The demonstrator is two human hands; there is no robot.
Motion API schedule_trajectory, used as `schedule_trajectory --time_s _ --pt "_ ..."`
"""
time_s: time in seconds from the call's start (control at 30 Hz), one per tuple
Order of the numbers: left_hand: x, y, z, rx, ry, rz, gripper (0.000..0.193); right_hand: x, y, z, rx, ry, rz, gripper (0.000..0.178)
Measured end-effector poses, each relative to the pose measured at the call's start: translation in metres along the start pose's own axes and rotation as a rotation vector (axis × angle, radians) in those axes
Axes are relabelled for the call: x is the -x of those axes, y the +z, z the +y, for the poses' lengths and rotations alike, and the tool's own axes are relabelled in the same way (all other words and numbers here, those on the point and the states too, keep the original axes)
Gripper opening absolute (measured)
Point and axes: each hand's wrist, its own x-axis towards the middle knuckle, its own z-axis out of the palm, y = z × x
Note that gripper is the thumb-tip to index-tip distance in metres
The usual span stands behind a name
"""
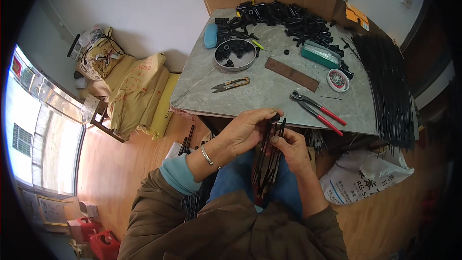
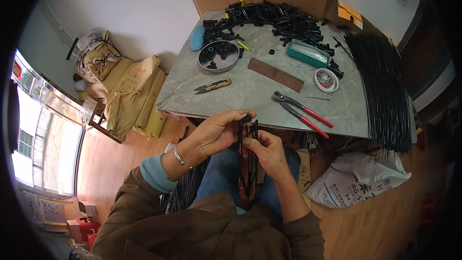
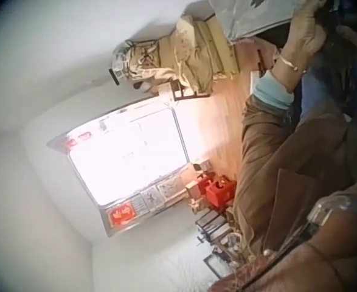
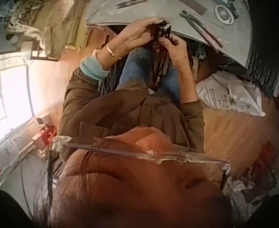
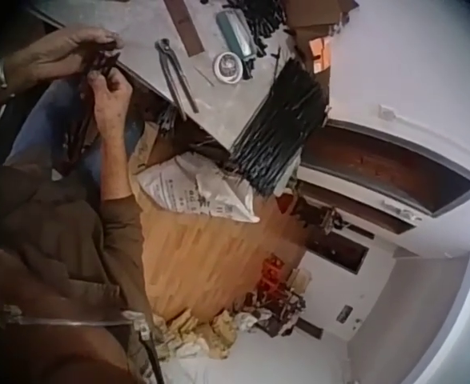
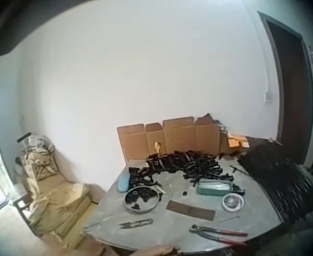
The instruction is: Manually assembling wire harnesses by inserting wires into connectors and crimping them using pliers.
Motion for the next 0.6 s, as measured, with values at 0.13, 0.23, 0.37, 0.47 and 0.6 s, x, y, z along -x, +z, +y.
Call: schedule_trajectory --time_s 0.13,0.23,0.37,0.47,0.6 --pt "-0.001 0.001 -0.004 -0.009 0.030 0.014 0.022 0.002 0.003 -0.002 -0.048 -0.025 0.039 0.019" --pt "-0.005 0.000 -0.005 -0.009 0.062 0.029 0.016 0.002 0.001 -0.002 -0.047 -0.024 0.050 0.019" --pt "-0.008 0.000 -0.006 -0.047 0.044 0.042 0.013 0.001 0.000 -0.003 -0.040 -0.016 0.055 0.019" --pt "-0.010 -0.001 -0.006 -0.058 0.047 0.039 0.013 0.000 -0.003 -0.001 -0.055 -0.021 0.056 0.019" --pt "-0.011 -0.001 -0.007 -0.051 0.072 -0.004 0.012 -0.001 -0.001 -0.001 -0.090 -0.005 0.058 0.017"
